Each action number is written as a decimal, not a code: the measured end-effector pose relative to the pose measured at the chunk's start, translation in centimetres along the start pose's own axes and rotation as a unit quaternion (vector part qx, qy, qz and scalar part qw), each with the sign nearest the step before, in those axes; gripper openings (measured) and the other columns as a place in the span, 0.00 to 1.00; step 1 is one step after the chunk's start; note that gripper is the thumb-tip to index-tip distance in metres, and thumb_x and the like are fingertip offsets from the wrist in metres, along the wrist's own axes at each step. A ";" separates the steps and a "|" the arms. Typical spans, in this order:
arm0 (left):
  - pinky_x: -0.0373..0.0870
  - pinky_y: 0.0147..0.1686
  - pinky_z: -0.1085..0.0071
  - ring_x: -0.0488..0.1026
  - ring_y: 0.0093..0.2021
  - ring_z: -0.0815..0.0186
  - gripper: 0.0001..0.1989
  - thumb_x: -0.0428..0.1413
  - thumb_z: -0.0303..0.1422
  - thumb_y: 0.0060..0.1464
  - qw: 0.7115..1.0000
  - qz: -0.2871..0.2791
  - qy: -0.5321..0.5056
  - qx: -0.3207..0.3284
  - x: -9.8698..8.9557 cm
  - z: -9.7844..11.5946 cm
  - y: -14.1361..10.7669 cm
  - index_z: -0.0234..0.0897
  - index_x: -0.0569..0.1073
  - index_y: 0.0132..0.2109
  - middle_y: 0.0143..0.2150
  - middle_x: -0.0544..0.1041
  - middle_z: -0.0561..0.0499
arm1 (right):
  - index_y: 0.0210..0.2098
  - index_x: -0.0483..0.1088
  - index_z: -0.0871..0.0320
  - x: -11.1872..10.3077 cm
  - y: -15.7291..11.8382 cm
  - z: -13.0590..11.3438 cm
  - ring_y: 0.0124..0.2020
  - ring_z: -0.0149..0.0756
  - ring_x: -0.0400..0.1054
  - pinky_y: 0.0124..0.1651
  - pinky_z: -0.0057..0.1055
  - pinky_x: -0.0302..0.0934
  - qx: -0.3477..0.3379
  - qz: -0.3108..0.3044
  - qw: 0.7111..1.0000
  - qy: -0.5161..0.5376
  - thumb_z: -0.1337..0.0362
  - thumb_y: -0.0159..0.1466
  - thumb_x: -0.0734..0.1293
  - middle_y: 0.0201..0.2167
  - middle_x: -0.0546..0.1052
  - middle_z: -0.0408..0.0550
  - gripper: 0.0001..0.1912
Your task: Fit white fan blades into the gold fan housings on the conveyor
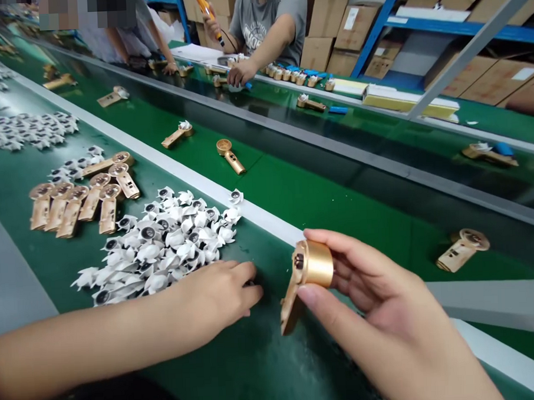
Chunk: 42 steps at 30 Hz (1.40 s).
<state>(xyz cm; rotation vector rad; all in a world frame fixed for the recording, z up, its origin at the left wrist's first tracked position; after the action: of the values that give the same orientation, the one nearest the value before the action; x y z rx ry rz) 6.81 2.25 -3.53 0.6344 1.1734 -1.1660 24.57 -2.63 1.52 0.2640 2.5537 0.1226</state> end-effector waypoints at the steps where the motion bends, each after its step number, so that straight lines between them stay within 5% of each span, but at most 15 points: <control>1: 0.72 0.38 0.62 0.75 0.38 0.57 0.07 0.57 0.30 0.60 0.998 0.009 -0.056 0.000 -0.6 -0.1 0.1 0.35 0.77 0.44 0.42 0.74 0.43 | 0.55 0.72 0.43 0.1 0.1 0.0 0.43 0.43 0.79 0.39 0.23 0.76 0.008 -0.013 1.000 0.028 0.55 0.63 0.71 0.48 0.81 0.44 0.20; 3: 0.72 0.44 0.65 0.75 0.43 0.60 0.11 0.57 0.34 0.61 0.974 0.083 -0.212 -0.009 -2.6 -0.5 -0.2 0.36 0.76 0.49 0.46 0.75 0.43 | 0.55 0.71 0.42 0.4 0.2 0.0 0.45 0.42 0.78 0.40 0.23 0.75 0.023 -0.033 0.996 0.081 0.55 0.64 0.70 0.49 0.80 0.43 0.20; 6: 0.71 0.46 0.71 0.74 0.46 0.65 0.15 0.63 0.36 0.56 0.857 0.226 -0.459 -0.056 -5.1 -1.5 -1.3 0.40 0.76 0.51 0.47 0.77 0.49 | 0.57 0.70 0.40 1.1 0.0 -0.1 0.46 0.44 0.78 0.41 0.25 0.75 0.024 -0.045 0.992 0.115 0.56 0.63 0.71 0.51 0.79 0.43 0.22; 10: 0.75 0.37 0.73 0.76 0.36 0.70 0.14 0.67 0.28 0.50 0.640 0.217 -0.732 -0.081 -3.9 -1.7 -1.3 0.39 0.77 0.44 0.40 0.78 0.52 | 0.57 0.69 0.40 2.2 -0.5 -0.5 0.47 0.47 0.77 0.41 0.28 0.76 0.014 -0.051 0.991 0.120 0.58 0.61 0.73 0.54 0.78 0.44 0.25; 12: 0.77 0.39 0.71 0.77 0.37 0.70 0.14 0.67 0.24 0.49 0.576 0.203 -0.790 -0.059 -3.3 -1.5 -1.1 0.39 0.76 0.43 0.42 0.79 0.52 | 0.57 0.69 0.40 2.6 -0.7 -0.7 0.46 0.48 0.77 0.42 0.29 0.76 0.011 -0.052 0.991 0.120 0.58 0.60 0.73 0.54 0.78 0.45 0.26; 14: 0.77 0.42 0.70 0.78 0.39 0.69 0.14 0.68 0.23 0.48 0.571 0.213 -0.791 -0.053 -3.1 -1.6 -1.1 0.39 0.77 0.42 0.44 0.79 0.52 | 0.58 0.68 0.40 2.9 -0.9 -0.9 0.46 0.48 0.78 0.42 0.30 0.77 0.010 -0.052 0.992 0.116 0.59 0.60 0.73 0.54 0.77 0.46 0.27; 18: 0.76 0.47 0.68 0.78 0.44 0.65 0.17 0.70 0.22 0.42 0.634 0.256 -0.725 -0.087 -3.2 -2.2 -1.6 0.39 0.78 0.40 0.44 0.80 0.52 | 0.59 0.67 0.39 3.1 -1.0 -1.2 0.43 0.46 0.79 0.40 0.29 0.77 -0.004 -0.058 0.995 0.082 0.60 0.61 0.72 0.58 0.74 0.46 0.27; 21: 0.77 0.46 0.69 0.79 0.42 0.64 0.17 0.70 0.22 0.41 0.647 0.261 -0.709 -0.100 -3.3 -2.3 -1.7 0.38 0.79 0.40 0.41 0.81 0.52 | 0.59 0.67 0.39 2.9 -0.9 -1.5 0.42 0.45 0.79 0.40 0.30 0.78 -0.031 -0.053 0.998 0.022 0.57 0.62 0.71 0.58 0.74 0.45 0.26; 26: 0.78 0.38 0.74 0.80 0.35 0.68 0.19 0.70 0.19 0.39 0.607 0.228 -0.753 -0.107 -2.9 -2.4 -1.4 0.36 0.77 0.39 0.34 0.82 0.54 | 0.61 0.66 0.38 2.3 -1.1 -2.8 0.49 0.50 0.76 0.47 0.40 0.76 -0.154 -0.011 0.974 -0.168 0.56 0.63 0.70 0.53 0.77 0.44 0.27; 33: 0.76 0.33 0.74 0.80 0.30 0.68 0.18 0.72 0.23 0.35 0.533 0.148 -0.823 -0.128 -0.7 -1.7 -1.1 0.33 0.74 0.34 0.27 0.81 0.52 | 0.65 0.60 0.42 3.9 -2.1 -3.9 0.46 0.42 0.77 0.40 0.30 0.77 -0.220 -0.060 0.948 -0.221 0.58 0.66 0.66 0.55 0.75 0.46 0.29; 35: 0.76 0.36 0.72 0.81 0.34 0.64 0.21 0.73 0.27 0.36 0.577 0.119 -0.801 -0.108 -1.4 -1.6 -1.5 0.34 0.75 0.39 0.32 0.82 0.50 | 0.63 0.62 0.41 3.9 -1.8 -4.3 0.43 0.41 0.78 0.34 0.28 0.75 -0.210 -0.052 0.953 -0.210 0.57 0.66 0.66 0.50 0.77 0.46 0.26; 37: 0.76 0.43 0.65 0.80 0.43 0.58 0.30 0.72 0.35 0.40 0.711 0.111 -0.686 -0.107 -3.4 -2.6 -2.1 0.38 0.75 0.52 0.43 0.82 0.45 | 0.60 0.65 0.43 3.2 -0.5 -4.2 0.39 0.40 0.78 0.32 0.29 0.74 -0.196 -0.008 0.960 -0.200 0.55 0.66 0.65 0.47 0.78 0.47 0.23; 39: 0.72 0.52 0.57 0.75 0.54 0.52 0.40 0.67 0.43 0.48 0.870 0.144 -0.451 -0.138 -6.5 -5.1 -2.3 0.44 0.64 0.66 0.58 0.75 0.41 | 0.54 0.71 0.47 1.8 2.4 -2.7 0.36 0.43 0.77 0.30 0.32 0.72 -0.139 0.043 0.964 -0.222 0.51 0.65 0.64 0.42 0.80 0.49 0.20; 40: 0.69 0.56 0.53 0.71 0.58 0.50 0.40 0.63 0.45 0.53 0.923 0.163 -0.311 -0.156 -8.3 -6.6 -2.1 0.45 0.58 0.69 0.63 0.71 0.39 | 0.50 0.74 0.48 1.1 4.3 -1.5 0.34 0.44 0.77 0.29 0.34 0.70 -0.083 0.061 0.963 -0.250 0.49 0.65 0.63 0.39 0.80 0.50 0.19; 42: 0.59 0.63 0.52 0.62 0.66 0.48 0.34 0.55 0.39 0.60 0.977 0.129 -0.088 -0.149 -10.7 -9.5 -0.5 0.39 0.56 0.71 0.68 0.64 0.37 | 0.41 0.78 0.51 -0.1 8.5 1.7 0.31 0.47 0.76 0.27 0.36 0.66 0.053 0.068 0.943 -0.321 0.45 0.66 0.59 0.32 0.81 0.52 0.22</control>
<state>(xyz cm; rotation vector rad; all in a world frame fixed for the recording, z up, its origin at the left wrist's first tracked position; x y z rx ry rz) 3.34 14.19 3.48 0.4291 1.0527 -0.7904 26.93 5.73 1.34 0.4402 1.8929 -0.0462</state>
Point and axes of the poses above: each hand's wrist, its own y-axis towards the middle knuckle, its own x-axis out of the palm, z = x × y, the point moved 6 cm from there along y, towards the middle knuckle
